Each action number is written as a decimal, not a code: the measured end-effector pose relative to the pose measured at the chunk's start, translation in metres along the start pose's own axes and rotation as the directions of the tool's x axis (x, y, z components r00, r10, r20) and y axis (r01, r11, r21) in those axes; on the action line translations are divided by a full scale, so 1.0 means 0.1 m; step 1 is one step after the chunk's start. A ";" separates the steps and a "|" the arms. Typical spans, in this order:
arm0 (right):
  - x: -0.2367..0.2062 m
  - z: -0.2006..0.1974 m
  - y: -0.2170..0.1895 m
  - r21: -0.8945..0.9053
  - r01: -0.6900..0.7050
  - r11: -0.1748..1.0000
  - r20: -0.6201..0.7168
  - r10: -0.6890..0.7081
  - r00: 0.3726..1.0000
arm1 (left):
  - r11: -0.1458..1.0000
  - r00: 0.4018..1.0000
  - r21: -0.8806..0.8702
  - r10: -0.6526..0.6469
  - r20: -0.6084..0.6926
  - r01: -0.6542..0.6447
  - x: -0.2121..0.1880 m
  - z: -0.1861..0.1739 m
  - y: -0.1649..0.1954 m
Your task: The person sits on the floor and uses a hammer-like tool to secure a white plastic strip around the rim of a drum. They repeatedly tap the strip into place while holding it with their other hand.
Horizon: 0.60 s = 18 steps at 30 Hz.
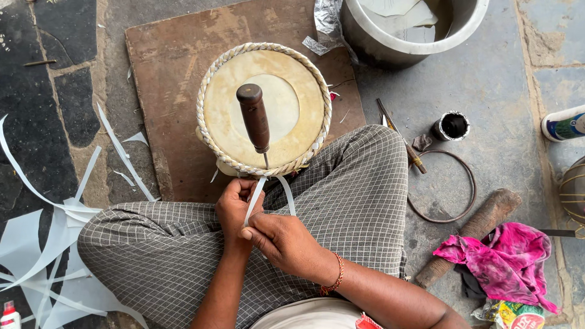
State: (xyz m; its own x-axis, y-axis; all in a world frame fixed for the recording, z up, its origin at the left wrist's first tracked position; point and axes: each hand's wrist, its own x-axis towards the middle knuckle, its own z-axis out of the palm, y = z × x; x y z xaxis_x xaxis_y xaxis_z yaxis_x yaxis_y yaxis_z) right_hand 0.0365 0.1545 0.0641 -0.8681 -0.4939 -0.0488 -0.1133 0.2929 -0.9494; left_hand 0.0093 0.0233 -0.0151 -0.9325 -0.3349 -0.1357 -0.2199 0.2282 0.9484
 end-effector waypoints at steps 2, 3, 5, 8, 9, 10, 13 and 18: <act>0.00 -0.01 0.00 0.007 0.000 1.000 0.000 0.000 1.000 | 0.999 0.999 0.003 0.045 0.026 -0.045 -0.01 -0.02 -0.01; 0.00 -0.01 0.01 0.011 0.000 1.000 0.001 0.000 1.000 | 0.999 0.999 -0.010 0.041 0.031 -0.040 -0.01 -0.02 -0.01; 0.00 0.00 0.02 0.010 -0.024 1.000 0.018 0.024 1.000 | 0.999 0.998 -0.036 0.036 0.042 -0.034 -0.01 -0.03 -0.02; 0.00 0.02 0.05 0.008 -0.016 1.000 0.022 0.016 1.000 | 0.997 0.996 0.028 0.074 0.041 -0.075 -0.01 -0.03 -0.02; 0.00 0.03 0.06 0.008 -0.007 1.000 0.020 0.007 1.000 | 0.994 0.994 0.040 0.101 0.039 -0.102 0.00 -0.03 -0.01; 0.00 0.03 0.06 0.001 -0.004 1.000 0.016 0.004 1.000 | 0.990 0.991 0.052 0.127 0.036 -0.128 0.00 -0.03 0.00; 0.00 0.03 0.07 -0.018 0.008 1.000 0.002 -0.008 1.000 | 0.979 0.982 0.085 0.183 0.048 -0.186 0.01 -0.03 0.05; -0.02 -0.01 0.03 0.007 0.010 1.000 -0.005 -0.010 1.000 | 0.998 0.995 0.045 0.036 0.094 -0.041 -0.02 0.00 0.17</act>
State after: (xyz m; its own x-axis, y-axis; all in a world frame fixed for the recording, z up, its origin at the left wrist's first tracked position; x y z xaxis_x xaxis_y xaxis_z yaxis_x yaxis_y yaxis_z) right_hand 0.0373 0.1567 0.0615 -0.8694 -0.4927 -0.0381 -0.1183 0.2823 -0.9520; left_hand 0.0078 0.0280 0.0013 -0.9626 -0.2392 -0.1274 -0.1946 0.2826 0.9393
